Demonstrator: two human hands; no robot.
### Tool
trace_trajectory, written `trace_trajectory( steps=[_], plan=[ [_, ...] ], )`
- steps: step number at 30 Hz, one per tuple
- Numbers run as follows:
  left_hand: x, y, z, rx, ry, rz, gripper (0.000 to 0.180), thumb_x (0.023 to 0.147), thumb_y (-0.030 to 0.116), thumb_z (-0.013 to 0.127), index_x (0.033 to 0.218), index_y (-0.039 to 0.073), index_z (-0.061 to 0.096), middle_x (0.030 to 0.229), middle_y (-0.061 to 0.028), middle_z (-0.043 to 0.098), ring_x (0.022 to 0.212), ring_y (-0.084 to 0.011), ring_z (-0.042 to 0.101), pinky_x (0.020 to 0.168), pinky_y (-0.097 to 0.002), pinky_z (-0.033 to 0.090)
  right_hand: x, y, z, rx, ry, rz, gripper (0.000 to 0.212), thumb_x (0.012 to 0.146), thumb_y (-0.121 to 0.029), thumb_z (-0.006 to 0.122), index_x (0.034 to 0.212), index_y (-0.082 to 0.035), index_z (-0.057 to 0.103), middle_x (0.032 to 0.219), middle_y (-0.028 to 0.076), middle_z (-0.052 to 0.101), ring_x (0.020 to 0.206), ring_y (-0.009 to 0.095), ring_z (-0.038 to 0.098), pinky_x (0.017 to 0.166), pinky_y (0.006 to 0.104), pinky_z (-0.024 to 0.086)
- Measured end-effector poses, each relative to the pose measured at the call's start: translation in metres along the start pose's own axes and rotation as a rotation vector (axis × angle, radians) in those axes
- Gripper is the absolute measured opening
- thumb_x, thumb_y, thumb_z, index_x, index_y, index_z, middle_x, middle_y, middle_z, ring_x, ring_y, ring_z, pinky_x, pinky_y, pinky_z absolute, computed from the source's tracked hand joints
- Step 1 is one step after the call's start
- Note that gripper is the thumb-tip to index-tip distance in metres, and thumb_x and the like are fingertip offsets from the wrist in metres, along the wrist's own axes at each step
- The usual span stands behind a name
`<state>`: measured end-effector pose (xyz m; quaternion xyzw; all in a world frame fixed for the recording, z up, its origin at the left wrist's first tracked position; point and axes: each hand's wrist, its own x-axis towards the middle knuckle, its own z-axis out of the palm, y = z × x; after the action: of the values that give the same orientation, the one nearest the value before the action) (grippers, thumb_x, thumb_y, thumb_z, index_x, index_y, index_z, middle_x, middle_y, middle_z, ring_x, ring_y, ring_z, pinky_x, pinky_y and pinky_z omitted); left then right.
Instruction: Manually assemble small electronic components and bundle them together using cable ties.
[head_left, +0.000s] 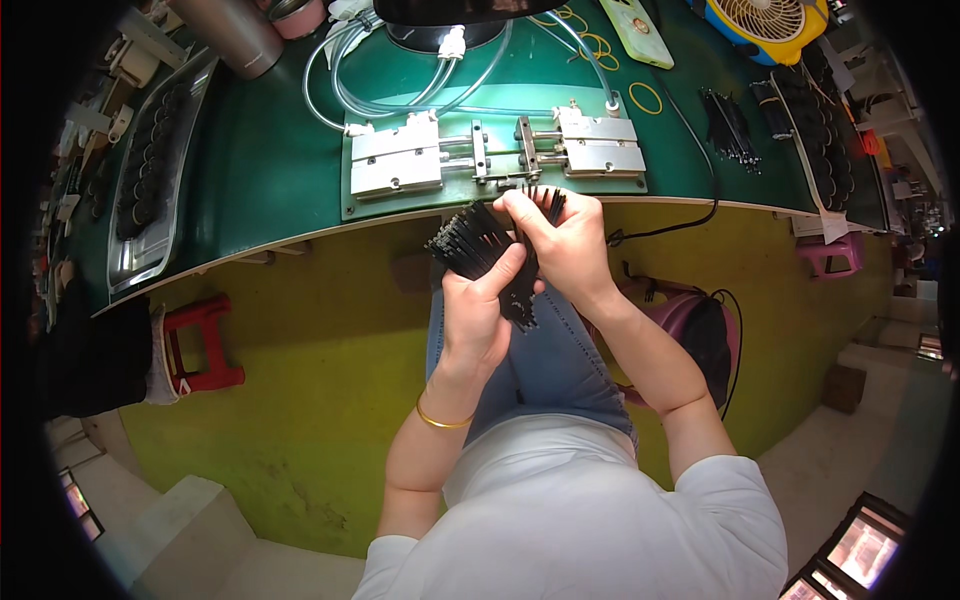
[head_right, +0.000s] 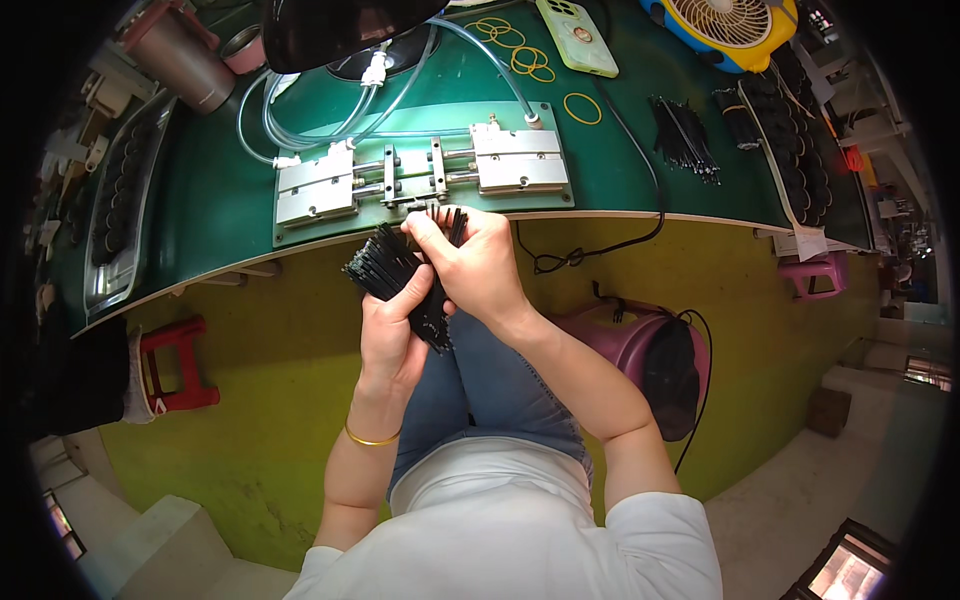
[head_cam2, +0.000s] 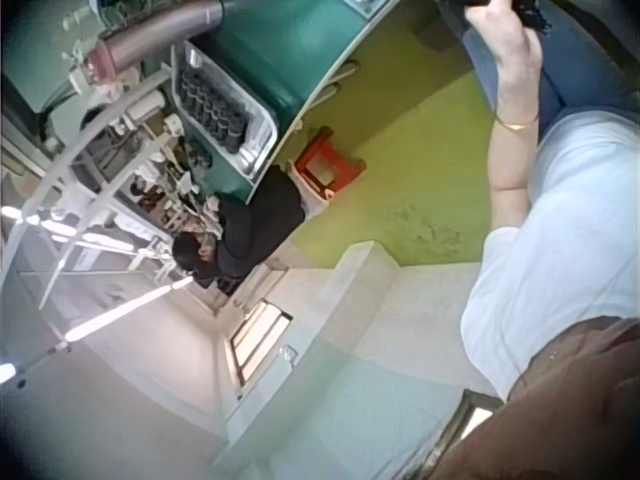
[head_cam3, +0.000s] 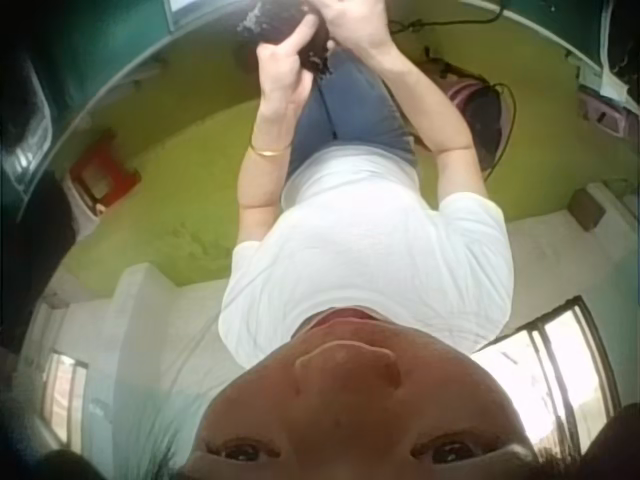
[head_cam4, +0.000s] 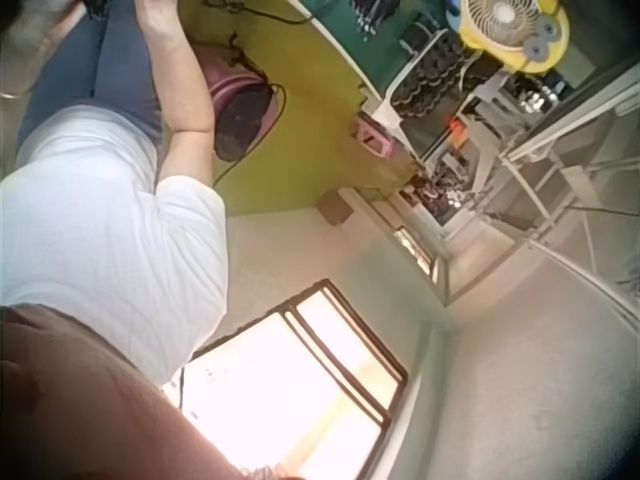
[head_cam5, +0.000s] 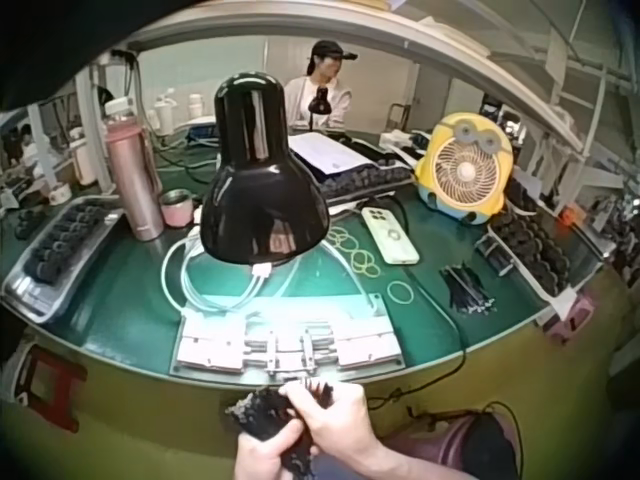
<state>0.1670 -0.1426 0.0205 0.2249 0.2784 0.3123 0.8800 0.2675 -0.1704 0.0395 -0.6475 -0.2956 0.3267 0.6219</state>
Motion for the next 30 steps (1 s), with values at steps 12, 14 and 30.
trace_trajectory(
  steps=[12,14,30],
  plan=[
    [0.0051,-0.0011,0.0029,-0.015,0.005,0.013,0.012,0.079,-0.003,0.055,0.091,-0.002,0.055,0.080,-0.0071,0.058,0.064,-0.0147,0.057,0.053,-0.0258,0.049,0.0066,0.0092,-0.0011,0.009,0.065,0.017,0.018,0.081,-0.013,0.057,0.073,0.001,0.062,0.058,0.002,0.058,0.051,0.005,0.054,0.042,0.0190,0.040],
    [0.0056,-0.0022,0.0013,-0.009,-0.003,0.012,0.012,0.079,-0.003,0.055,0.090,-0.001,0.054,0.080,-0.0070,0.058,0.064,-0.0147,0.057,0.053,-0.0260,0.050,0.0068,0.0052,-0.0018,0.024,0.056,0.072,0.018,0.082,-0.013,0.057,0.072,0.002,0.062,0.058,0.002,0.057,0.051,0.006,0.055,0.043,0.0191,0.041],
    [0.0044,-0.0015,-0.0001,0.014,0.029,-0.018,0.012,0.079,-0.001,0.056,0.091,0.000,0.054,0.081,-0.0061,0.057,0.065,-0.0145,0.058,0.053,-0.0270,0.051,0.0048,0.0086,-0.0018,0.028,0.036,0.034,0.017,0.082,-0.010,0.056,0.074,0.003,0.061,0.063,0.005,0.060,0.054,0.009,0.058,0.047,0.0200,0.046]
  ],
)
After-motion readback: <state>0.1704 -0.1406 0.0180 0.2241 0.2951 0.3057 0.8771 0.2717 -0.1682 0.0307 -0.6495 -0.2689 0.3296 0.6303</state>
